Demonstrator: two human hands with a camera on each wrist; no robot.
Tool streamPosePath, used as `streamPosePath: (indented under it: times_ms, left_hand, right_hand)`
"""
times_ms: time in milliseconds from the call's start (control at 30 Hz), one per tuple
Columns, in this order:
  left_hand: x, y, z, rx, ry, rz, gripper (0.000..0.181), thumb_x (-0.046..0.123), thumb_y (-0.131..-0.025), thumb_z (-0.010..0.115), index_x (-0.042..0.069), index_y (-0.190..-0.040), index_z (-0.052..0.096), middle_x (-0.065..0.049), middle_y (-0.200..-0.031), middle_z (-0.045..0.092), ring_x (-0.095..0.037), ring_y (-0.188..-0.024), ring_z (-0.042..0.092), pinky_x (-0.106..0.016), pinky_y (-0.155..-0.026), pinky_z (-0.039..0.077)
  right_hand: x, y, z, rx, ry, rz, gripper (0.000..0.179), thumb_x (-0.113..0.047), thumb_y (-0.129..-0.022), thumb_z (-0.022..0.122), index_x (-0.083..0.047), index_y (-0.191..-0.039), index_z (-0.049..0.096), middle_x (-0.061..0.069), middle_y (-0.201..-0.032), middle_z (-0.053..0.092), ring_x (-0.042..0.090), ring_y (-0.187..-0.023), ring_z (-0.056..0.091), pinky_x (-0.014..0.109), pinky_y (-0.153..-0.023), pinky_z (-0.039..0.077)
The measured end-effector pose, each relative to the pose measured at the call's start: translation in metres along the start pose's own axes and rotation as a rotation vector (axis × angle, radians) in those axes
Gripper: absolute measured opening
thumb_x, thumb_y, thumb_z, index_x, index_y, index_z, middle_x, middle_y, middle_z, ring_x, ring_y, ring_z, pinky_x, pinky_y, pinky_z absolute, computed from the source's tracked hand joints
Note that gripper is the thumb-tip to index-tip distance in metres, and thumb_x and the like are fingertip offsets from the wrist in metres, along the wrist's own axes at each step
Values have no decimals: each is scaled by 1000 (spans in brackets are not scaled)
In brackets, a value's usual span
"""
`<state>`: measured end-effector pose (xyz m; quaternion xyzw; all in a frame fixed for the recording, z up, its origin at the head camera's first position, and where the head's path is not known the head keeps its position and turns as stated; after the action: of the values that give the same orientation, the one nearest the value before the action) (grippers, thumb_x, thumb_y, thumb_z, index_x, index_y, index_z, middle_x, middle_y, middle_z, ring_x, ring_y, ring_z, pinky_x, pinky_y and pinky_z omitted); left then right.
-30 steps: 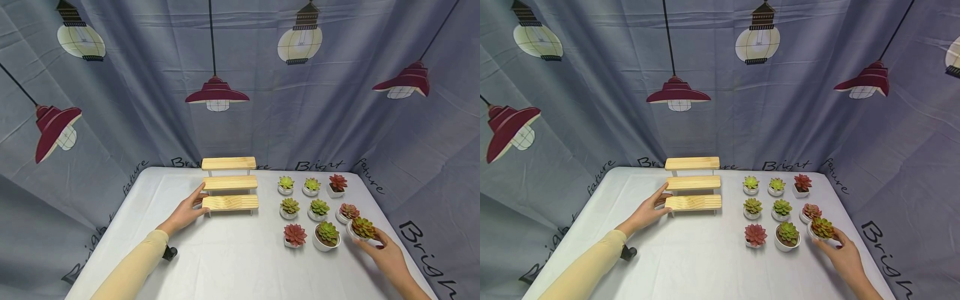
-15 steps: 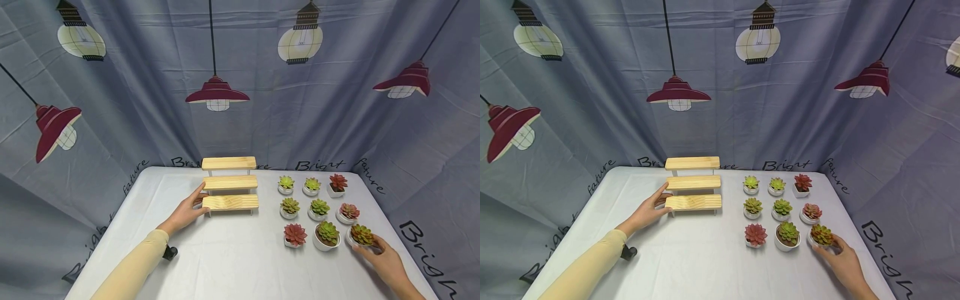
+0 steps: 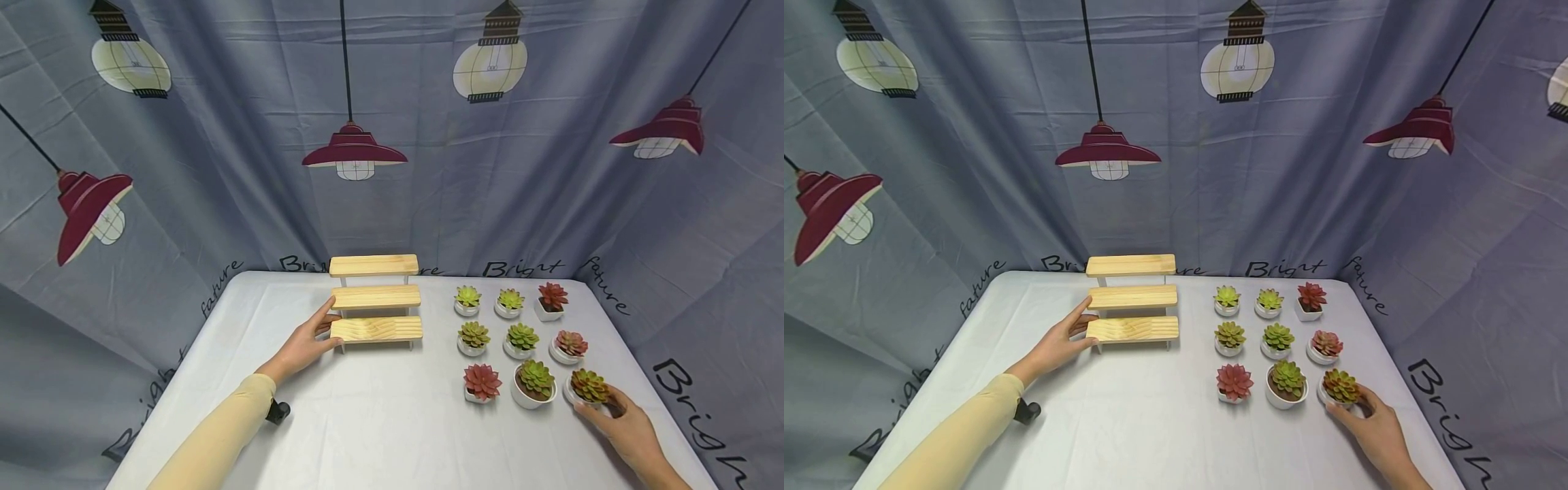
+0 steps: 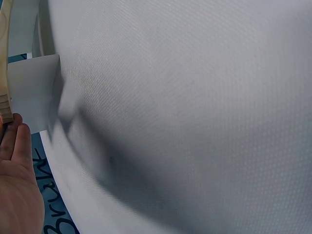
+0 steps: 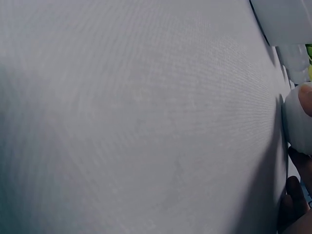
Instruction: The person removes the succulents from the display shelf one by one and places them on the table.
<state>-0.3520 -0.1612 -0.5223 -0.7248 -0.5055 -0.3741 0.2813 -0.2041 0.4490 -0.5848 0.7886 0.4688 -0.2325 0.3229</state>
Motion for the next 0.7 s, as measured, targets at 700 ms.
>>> streamPosePath:
  times_ms: [700]
  left_hand:
    - [-3,3,3,-16,37,-13,98,31,-96,75,43,-164,7,-10,-155,44,-35,-143,43,-49,-119,37]
  right_hand:
    - [0,4,-2,-36,38,-40,122,-65,-89,70,13,-158,7,43,-151,25,60,-141,22,68,-117,25]
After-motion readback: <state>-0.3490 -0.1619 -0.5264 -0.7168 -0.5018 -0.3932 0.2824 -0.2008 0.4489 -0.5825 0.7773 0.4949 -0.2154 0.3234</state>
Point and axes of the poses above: each hand's wrist, its own y-axis away from the middle knuckle, its own z-axis out of the palm, x = y × z, the point moved 10 cm from there along -y, towards the middle knuckle
